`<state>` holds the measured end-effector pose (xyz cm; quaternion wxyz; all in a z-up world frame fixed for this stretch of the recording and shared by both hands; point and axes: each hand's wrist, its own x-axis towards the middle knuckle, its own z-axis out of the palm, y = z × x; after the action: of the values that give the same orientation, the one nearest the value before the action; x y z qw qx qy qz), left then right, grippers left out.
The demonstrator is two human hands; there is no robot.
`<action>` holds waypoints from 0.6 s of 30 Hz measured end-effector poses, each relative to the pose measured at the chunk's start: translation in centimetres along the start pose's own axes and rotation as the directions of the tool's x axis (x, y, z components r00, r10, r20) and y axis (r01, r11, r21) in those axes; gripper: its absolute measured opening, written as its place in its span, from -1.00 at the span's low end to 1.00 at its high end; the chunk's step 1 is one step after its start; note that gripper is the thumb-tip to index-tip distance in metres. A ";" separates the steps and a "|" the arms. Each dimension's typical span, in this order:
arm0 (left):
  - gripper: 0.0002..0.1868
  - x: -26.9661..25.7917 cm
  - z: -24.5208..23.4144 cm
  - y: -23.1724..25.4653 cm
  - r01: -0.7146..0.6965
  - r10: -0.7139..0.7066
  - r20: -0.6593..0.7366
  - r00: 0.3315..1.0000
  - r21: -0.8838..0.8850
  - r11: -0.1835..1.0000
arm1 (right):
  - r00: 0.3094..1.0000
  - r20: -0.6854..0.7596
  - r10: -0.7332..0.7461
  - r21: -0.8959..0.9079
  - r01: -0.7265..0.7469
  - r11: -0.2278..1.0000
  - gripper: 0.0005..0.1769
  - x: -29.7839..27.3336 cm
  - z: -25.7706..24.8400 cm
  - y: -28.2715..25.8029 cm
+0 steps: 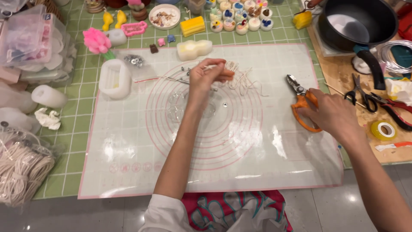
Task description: Attaching metal sustainers to cotton wicks for candle making.
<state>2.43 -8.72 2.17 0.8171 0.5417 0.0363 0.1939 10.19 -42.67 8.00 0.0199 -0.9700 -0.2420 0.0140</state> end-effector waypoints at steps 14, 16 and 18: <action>-0.67 0.3 -1.4 -0.9 -0.044 0.052 0.079 0.995 -0.096 0.994 | 0.878 -0.217 -0.427 0.444 0.478 0.758 -0.78 2.3 3.5 -16.1; -0.71 0.4 -1.0 -0.8 -0.107 0.108 0.033 0.994 -0.029 0.994 | 0.880 -0.235 -0.412 0.450 0.475 0.756 -0.86 2.4 3.7 -16.2; -0.71 0.3 -0.5 -0.2 -0.101 0.104 0.049 0.993 -0.071 0.992 | 0.867 -0.247 -0.432 0.453 0.497 0.740 -0.87 2.4 3.5 -16.2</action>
<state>2.60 -8.24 1.88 0.8247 0.5196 -0.0196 0.2224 4.59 -27.09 5.15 0.2899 -0.8379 -0.4623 0.0099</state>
